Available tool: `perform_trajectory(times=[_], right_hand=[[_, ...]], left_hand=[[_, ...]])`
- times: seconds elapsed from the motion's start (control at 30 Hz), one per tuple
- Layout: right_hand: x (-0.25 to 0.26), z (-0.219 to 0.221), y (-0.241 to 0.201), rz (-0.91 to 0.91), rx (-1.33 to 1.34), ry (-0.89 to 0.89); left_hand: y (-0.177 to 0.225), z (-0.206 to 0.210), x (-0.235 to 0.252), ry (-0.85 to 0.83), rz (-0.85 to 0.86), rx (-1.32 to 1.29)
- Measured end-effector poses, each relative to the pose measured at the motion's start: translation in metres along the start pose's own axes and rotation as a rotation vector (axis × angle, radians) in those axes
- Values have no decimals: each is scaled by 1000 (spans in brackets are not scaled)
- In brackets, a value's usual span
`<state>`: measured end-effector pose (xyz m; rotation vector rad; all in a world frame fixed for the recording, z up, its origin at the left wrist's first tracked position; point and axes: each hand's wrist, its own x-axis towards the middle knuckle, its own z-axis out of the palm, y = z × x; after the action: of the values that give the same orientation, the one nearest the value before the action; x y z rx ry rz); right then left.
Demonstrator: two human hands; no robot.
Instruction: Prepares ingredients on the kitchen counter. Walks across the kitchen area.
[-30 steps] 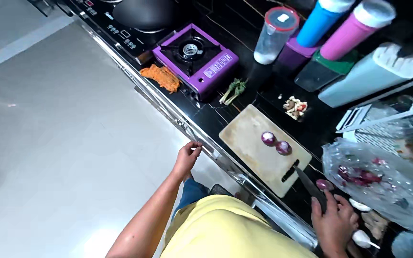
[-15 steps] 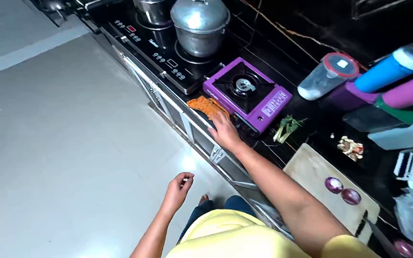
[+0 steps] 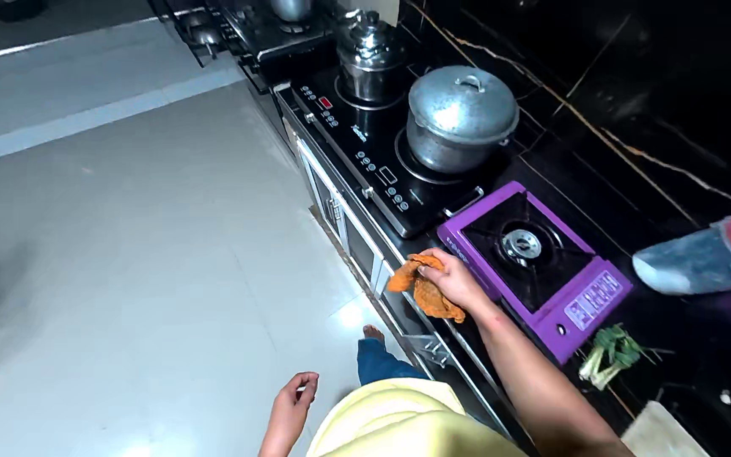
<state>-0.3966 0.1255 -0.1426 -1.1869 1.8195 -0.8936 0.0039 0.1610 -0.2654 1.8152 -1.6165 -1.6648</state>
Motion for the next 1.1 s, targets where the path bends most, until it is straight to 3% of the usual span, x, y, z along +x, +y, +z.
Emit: perform_trajectory(times=[0.13, 0.23, 0.33, 0.43, 0.57, 0.67, 0.8, 0.9, 1.03, 1.1], right_hand=[[47, -25, -38, -291, -170, 247], [93, -24, -60, -259, -546, 341], [130, 3, -95, -296, -629, 311], [168, 51, -133, -402, -540, 107], [246, 138, -175, -471, -455, -450], [321, 216, -189, -393, -627, -779], [416, 313, -176, -172, -933, -863], [477, 354, -144, 62, -909, -926], [546, 365, -84, 314, -791, -910], [558, 345, -94, 176, -781, -895]], left_hand=[[68, -31, 47, 9, 35, 7], [100, -63, 84, 21, 106, 74], [99, -97, 116, 96, 98, 164], [67, -132, 142, 135, -5, 182], [15, -194, 178, 83, -166, 262], [-3, -251, 214, 160, -200, 151], [1, -344, 280, 260, -133, 45], [26, -417, 335, 198, -85, 52], [71, -513, 426, 129, -25, 78], [92, -558, 469, 109, -7, 110]])
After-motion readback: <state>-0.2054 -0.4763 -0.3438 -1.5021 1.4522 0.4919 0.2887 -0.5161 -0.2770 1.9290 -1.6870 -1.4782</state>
